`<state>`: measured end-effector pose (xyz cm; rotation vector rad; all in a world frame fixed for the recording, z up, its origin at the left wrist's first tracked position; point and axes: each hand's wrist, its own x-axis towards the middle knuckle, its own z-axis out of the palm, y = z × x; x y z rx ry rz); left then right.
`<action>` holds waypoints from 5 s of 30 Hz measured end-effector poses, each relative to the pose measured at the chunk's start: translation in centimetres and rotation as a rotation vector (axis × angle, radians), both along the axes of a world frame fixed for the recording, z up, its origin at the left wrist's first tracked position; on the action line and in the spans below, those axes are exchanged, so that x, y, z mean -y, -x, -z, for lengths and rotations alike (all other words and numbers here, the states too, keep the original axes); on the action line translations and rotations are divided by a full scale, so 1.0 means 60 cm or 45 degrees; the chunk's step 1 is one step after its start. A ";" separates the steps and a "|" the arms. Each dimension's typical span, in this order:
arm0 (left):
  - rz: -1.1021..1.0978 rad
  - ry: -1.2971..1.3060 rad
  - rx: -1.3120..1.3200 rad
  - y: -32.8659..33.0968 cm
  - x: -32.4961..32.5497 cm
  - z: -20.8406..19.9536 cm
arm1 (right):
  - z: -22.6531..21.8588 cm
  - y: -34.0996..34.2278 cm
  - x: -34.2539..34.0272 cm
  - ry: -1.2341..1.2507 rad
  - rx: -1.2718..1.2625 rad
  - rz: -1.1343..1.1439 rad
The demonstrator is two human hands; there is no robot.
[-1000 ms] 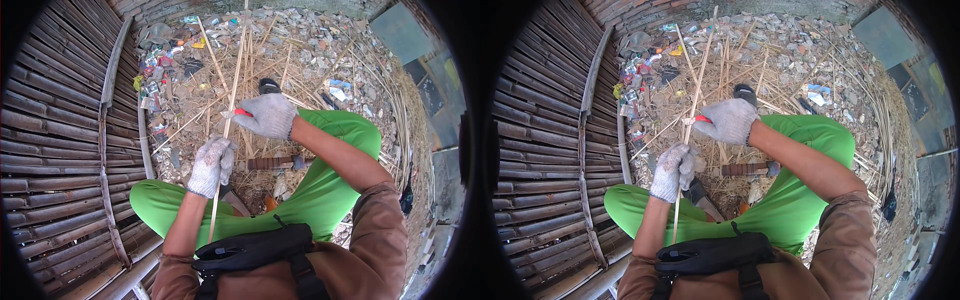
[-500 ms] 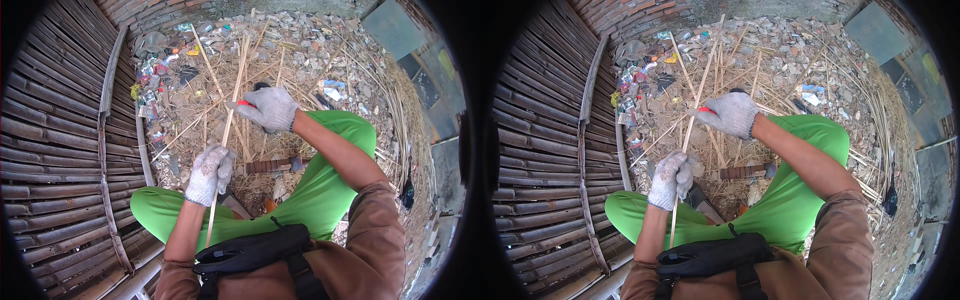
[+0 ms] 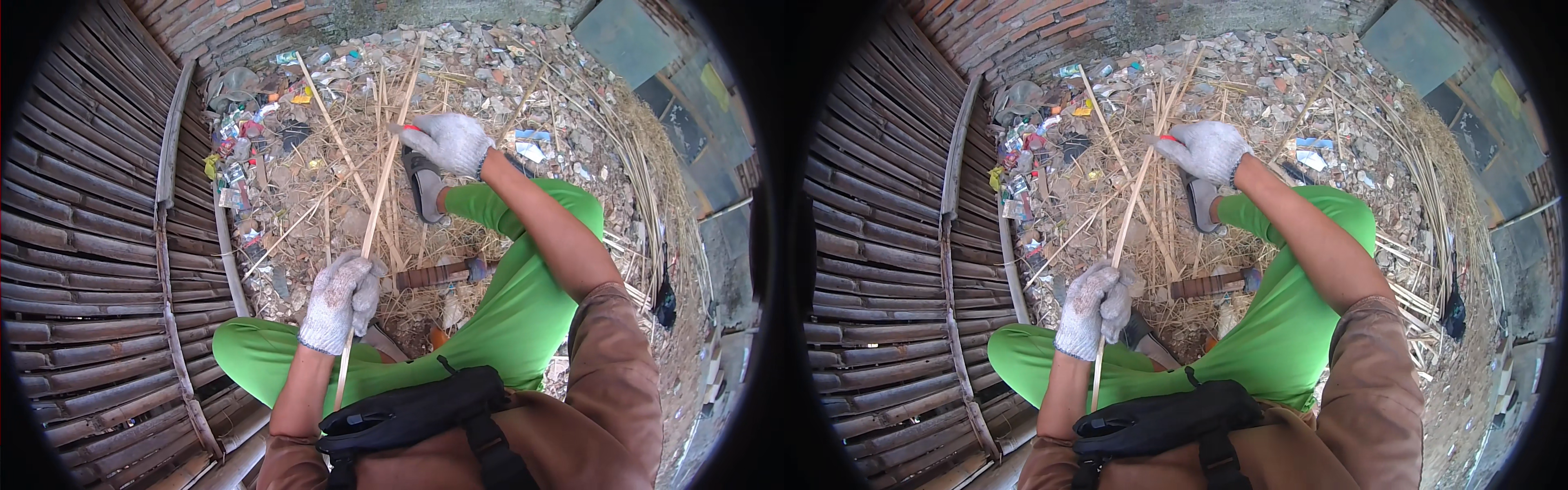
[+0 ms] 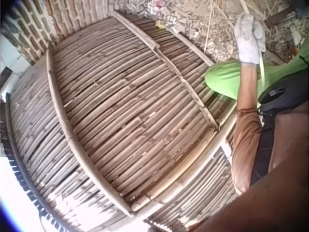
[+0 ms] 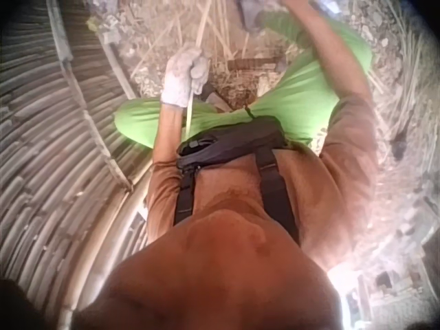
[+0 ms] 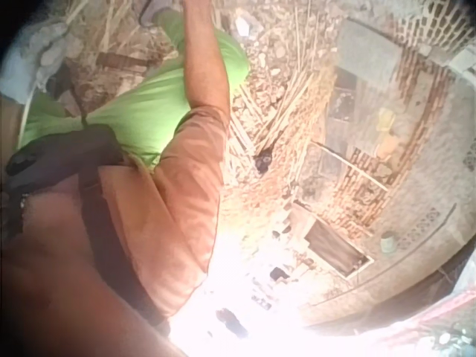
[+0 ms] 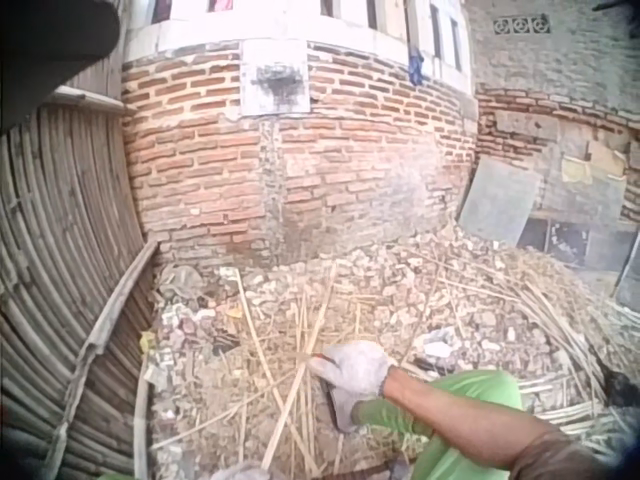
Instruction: The person uses a small red blade to shave and smooth a thin bamboo strip held in their gloved hands, repeatedly sliding the blade along the length of the material.
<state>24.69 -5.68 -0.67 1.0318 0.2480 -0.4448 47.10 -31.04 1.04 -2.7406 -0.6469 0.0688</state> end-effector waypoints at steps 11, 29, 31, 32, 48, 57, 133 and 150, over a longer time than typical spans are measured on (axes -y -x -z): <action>0.006 0.292 0.017 0.001 -0.010 0.006 | -0.027 -0.131 0.057 0.075 0.095 -0.004; -0.051 -0.297 0.119 0.005 -0.022 0.032 | -0.025 -0.149 -0.054 -0.639 -0.535 0.249; 0.052 -0.378 0.200 0.006 -0.020 0.026 | -0.036 -0.113 -0.077 -0.834 -0.586 0.238; 0.048 -0.372 0.218 0.005 -0.019 0.024 | -0.043 -0.102 -0.078 -0.944 -0.581 0.227; -0.223 0.063 0.502 -0.056 -0.054 0.021 | -0.097 0.059 -0.201 -0.221 -0.502 -0.291; -0.212 -0.137 0.542 -0.089 -0.057 -0.069 | -0.104 0.025 -0.140 -0.052 0.136 -0.532; -0.206 -0.677 0.163 -0.054 -0.025 -0.062 | -0.043 -0.011 -0.141 0.189 -0.020 -0.435; -0.039 -0.505 0.182 -0.072 -0.027 -0.030 | -0.035 0.022 -0.138 -1.016 -0.896 -0.013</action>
